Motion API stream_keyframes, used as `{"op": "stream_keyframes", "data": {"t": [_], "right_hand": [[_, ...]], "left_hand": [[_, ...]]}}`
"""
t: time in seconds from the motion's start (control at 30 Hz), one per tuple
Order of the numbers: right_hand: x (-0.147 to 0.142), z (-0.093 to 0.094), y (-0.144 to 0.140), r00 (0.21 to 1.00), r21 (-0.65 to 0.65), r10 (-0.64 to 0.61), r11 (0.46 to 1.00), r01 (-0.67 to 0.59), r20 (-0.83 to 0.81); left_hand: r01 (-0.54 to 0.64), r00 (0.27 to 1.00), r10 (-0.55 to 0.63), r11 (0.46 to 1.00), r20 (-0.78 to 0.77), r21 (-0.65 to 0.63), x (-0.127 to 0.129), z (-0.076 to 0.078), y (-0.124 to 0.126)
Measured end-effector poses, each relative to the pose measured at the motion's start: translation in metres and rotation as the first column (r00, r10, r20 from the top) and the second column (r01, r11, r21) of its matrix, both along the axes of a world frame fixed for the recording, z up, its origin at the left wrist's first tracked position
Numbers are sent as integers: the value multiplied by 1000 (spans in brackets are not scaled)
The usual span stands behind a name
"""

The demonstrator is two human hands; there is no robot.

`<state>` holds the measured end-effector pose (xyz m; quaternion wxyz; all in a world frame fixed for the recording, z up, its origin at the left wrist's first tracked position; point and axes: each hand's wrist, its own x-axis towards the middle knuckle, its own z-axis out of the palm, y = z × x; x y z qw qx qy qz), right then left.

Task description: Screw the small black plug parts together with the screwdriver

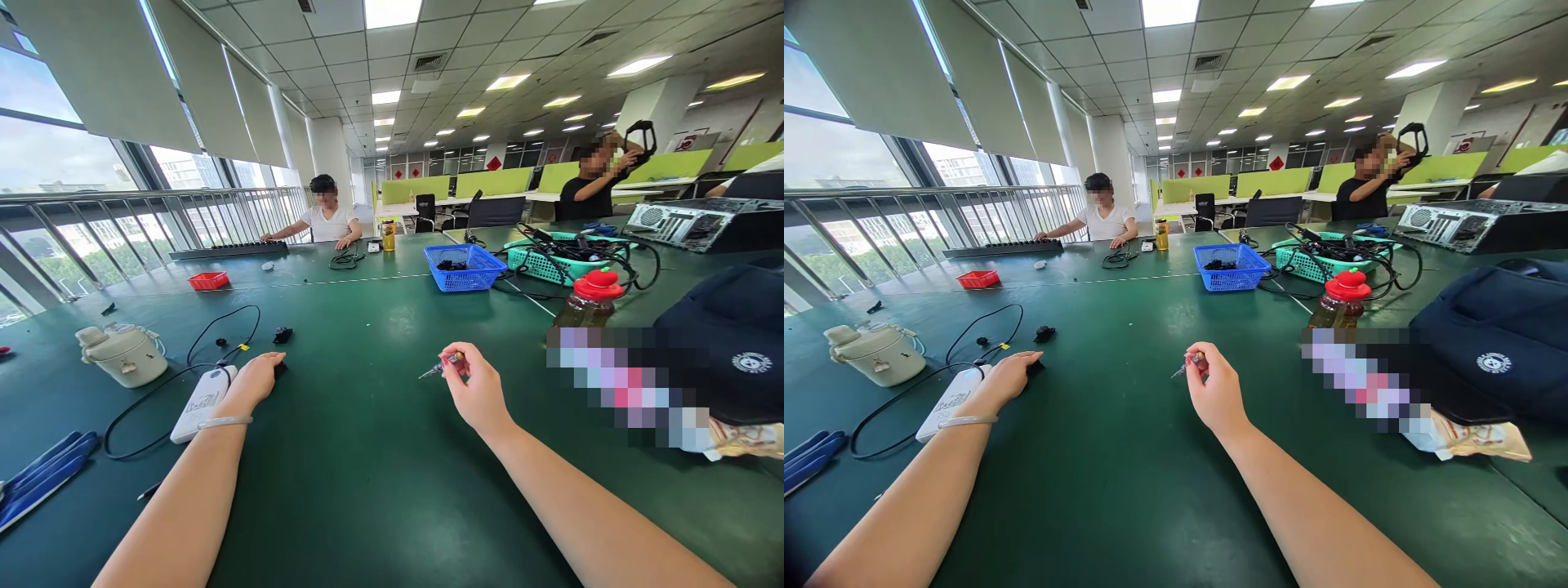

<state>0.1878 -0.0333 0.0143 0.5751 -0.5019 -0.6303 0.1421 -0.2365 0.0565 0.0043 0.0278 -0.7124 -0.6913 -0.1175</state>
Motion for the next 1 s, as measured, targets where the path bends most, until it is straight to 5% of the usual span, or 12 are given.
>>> {"op": "stream_keyframes", "data": {"t": [0.2,0.33,0.43,0.7,1.0], "right_hand": [[0,1,-1,1000,1,4,1000,-4,4],[0,1,-1,1000,5,8,1000,-8,-1],[0,1,0,1000,3,14,1000,-14,-1],[0,1,-1,1000,8,7,1000,-7,-9],[0,0,0,1000,11,6,1000,-6,-3]], "left_hand": [[-151,981,156,987,-115,49,18,16,-11],[-304,899,334,942,-282,145,23,29,-24],[-415,833,419,905,-360,95,19,28,-29],[-420,880,374,901,-292,-113,12,14,-23],[-387,886,363,921,-288,-32,8,8,-20]]}}
